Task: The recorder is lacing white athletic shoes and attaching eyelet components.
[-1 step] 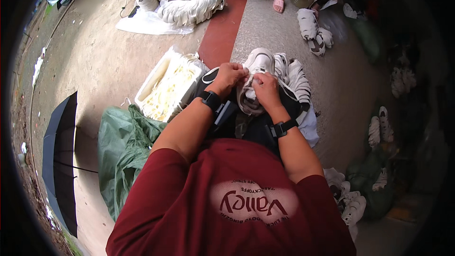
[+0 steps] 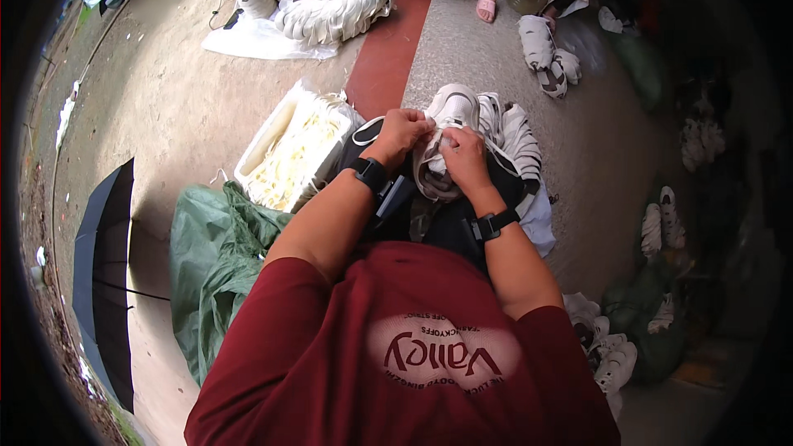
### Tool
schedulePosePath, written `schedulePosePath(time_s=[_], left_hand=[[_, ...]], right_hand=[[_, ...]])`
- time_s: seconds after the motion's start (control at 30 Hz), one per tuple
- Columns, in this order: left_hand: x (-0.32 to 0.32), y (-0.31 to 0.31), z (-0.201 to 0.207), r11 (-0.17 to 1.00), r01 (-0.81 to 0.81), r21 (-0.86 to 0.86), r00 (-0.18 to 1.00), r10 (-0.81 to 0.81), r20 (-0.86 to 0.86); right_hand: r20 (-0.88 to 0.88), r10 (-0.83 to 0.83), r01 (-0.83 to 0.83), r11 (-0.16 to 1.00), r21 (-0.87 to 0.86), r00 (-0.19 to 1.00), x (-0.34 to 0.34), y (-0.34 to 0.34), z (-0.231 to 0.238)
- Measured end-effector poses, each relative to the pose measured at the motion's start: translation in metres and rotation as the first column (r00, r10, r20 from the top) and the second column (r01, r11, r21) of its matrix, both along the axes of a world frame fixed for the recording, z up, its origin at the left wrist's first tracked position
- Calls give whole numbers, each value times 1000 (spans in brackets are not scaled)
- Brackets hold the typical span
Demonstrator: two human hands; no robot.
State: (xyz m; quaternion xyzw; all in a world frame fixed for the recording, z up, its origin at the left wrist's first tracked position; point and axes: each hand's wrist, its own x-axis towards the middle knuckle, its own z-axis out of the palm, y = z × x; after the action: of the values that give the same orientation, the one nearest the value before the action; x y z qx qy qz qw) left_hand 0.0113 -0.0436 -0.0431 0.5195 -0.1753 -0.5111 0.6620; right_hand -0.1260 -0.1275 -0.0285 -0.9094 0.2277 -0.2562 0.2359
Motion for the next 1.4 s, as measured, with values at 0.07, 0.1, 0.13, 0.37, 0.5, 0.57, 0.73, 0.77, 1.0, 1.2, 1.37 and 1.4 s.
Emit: schedulePosePath(time_s=[0.07,0.1,0.13,0.37,0.5,0.57,0.73,0.77,1.0,1.2,1.37,1.4], left_hand=[[1,-6,-12,1000,-11,9,997,10,75],[1,-8,-14,1000,-15,19,988,12,154],[1,-8,-16,1000,-15,18,988,12,153],[-5,-13,-8,983,-71,169,824,-38,565],[-7,-11,-7,969,-137,208,784,-22,620],[-15,-9,-7,967,-202,158,727,40,686],[-25,-5,12,977,-112,181,208,-155,966],[-27,1,18,977,-110,184,209,-159,965],[-15,4,6,976,-96,197,595,-103,798],[-7,2,-15,992,-23,124,807,-55,589],[-5,8,-30,999,-39,14,904,29,427],[-9,9,-21,999,-30,28,855,11,518]], right_hand=[[7,3,-3,1000,12,1000,-2,0,-1],[-13,-6,6,1000,24,1000,-3,-1,-1],[-32,-14,15,999,36,999,-3,-2,-2],[-30,14,-11,996,84,999,-6,-1,1],[-29,21,-19,997,81,999,-5,-8,-9],[-14,22,-21,999,50,1000,-4,-9,-12],[-67,-9,14,997,77,998,1,-9,-10],[-68,-9,15,997,80,998,3,-7,-7],[-222,-119,66,970,-232,968,21,7,7],[-131,6,-55,926,-373,991,19,7,16],[-24,111,-113,982,-153,994,-42,7,56],[-2,16,-16,999,-40,1000,-61,-7,51]])
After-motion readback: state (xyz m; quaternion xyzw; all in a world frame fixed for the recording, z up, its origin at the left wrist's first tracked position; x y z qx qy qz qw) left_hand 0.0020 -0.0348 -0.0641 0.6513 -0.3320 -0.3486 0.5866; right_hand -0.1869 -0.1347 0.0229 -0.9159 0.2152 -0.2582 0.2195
